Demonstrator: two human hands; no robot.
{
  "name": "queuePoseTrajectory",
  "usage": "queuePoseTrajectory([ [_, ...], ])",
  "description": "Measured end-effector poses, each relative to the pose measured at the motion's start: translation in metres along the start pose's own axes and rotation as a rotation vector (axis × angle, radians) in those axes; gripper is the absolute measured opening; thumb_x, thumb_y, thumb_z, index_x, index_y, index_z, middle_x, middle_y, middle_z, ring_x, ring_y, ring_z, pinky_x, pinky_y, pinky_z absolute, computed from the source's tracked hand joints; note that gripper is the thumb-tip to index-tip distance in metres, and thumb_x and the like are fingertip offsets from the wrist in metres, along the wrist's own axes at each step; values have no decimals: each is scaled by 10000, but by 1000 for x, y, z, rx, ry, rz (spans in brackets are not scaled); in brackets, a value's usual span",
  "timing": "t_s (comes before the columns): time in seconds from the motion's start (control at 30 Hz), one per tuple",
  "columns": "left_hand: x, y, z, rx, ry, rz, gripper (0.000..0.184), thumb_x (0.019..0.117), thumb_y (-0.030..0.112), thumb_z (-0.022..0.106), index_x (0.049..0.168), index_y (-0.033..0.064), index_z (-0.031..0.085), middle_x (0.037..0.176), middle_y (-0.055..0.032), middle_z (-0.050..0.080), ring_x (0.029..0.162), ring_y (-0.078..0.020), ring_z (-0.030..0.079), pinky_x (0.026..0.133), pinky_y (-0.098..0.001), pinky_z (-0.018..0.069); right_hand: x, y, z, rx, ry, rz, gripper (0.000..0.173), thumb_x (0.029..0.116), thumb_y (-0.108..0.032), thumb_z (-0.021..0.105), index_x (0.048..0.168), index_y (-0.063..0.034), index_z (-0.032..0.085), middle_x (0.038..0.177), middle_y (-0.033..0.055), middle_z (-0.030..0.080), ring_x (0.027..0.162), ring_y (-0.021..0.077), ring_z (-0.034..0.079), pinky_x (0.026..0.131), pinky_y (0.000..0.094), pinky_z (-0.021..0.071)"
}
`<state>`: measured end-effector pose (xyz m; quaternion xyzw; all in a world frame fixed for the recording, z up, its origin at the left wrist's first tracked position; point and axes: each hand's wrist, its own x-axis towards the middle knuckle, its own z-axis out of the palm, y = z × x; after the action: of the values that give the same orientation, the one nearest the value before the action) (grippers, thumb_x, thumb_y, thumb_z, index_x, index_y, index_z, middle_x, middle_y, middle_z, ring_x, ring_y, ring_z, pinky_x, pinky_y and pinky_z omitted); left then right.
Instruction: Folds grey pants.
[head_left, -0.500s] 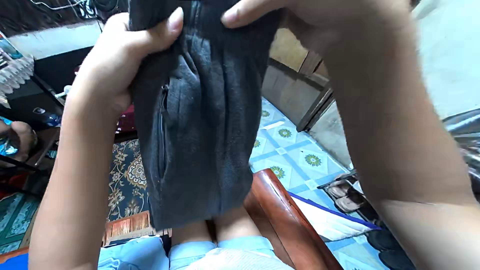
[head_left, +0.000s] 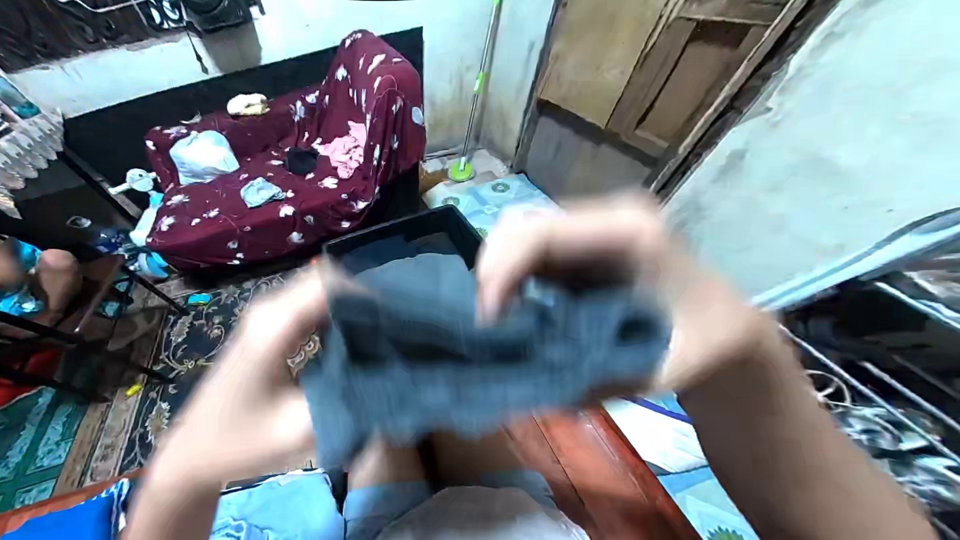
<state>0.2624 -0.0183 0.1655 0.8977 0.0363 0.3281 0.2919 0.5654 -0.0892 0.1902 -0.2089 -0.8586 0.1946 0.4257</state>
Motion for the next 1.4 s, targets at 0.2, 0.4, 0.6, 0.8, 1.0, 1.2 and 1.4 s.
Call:
queuePoseTrajectory([
  [0.2, -151, 23, 163, -105, -131, -547, 361, 890, 43, 713, 1249, 16, 688, 1222, -116, 731, 1203, -237, 670, 1142, -551, 416, -183, 6, 151, 473, -259, 504, 387, 788, -150, 800, 1135, -13, 696, 1137, 172, 676, 1126, 305, 609, 1016, 462, 461],
  [0.4, -217, 23, 212, -134, -227, -658, 415, 875, -4, 674, 1283, 72, 682, 1313, -69, 695, 1346, -257, 564, 1224, -578, 262, -249, 48, 146, 572, 54, 992, 414, 906, -291, 714, 1226, -35, 663, 1139, 60, 716, 1018, 141, 688, 913, 348, 574],
  [0.6, -198, 35, 210, -42, -321, -663, 504, 778, 19, 718, 1277, 50, 657, 1353, -70, 669, 1382, -305, 520, 1210, -605, 243, -236, 143, 162, 495, 533, 1555, 551, 1100, -450, 400, 1475, -50, 462, 1322, 172, 621, 1091, 259, 647, 915, 445, 527],
  [0.8, -206, 32, 210, -99, -268, -654, 399, 819, 23, 704, 1215, 62, 675, 1312, -51, 695, 1370, -253, 536, 1227, -574, 215, -229, 172, 169, 730, 818, 1434, 194, 1035, -223, 603, 1147, -67, 631, 852, -26, 606, 692, 46, 557, 647, 229, 493],
  [1.0, -224, 27, 218, -186, -155, -654, 285, 871, 61, 708, 1156, 63, 694, 1276, -57, 713, 1368, -218, 540, 1249, -552, 182, -236, 172, 153, 614, 998, 1361, 112, 1022, -150, 612, 1087, -59, 619, 953, 24, 638, 802, 94, 621, 722, 284, 543],
  [1.2, -225, 24, 220, -215, -100, -661, 243, 903, 102, 689, 1145, 76, 687, 1261, -52, 717, 1362, -201, 544, 1251, -540, 184, -238, 149, 173, 711, 773, 1466, 382, 1058, -261, 566, 1381, -72, 490, 1102, 85, 642, 870, 141, 651, 774, 332, 559],
  [1.4, -217, 26, 207, -263, -257, -719, 424, 857, 165, 752, 1256, 84, 632, 1373, -53, 652, 1438, -249, 459, 1243, -618, 141, -255, 95, 175, -199, 372, 1055, 311, 892, -162, 773, 1155, -27, 675, 988, 110, 650, 809, 212, 623, 709, 409, 538],
])
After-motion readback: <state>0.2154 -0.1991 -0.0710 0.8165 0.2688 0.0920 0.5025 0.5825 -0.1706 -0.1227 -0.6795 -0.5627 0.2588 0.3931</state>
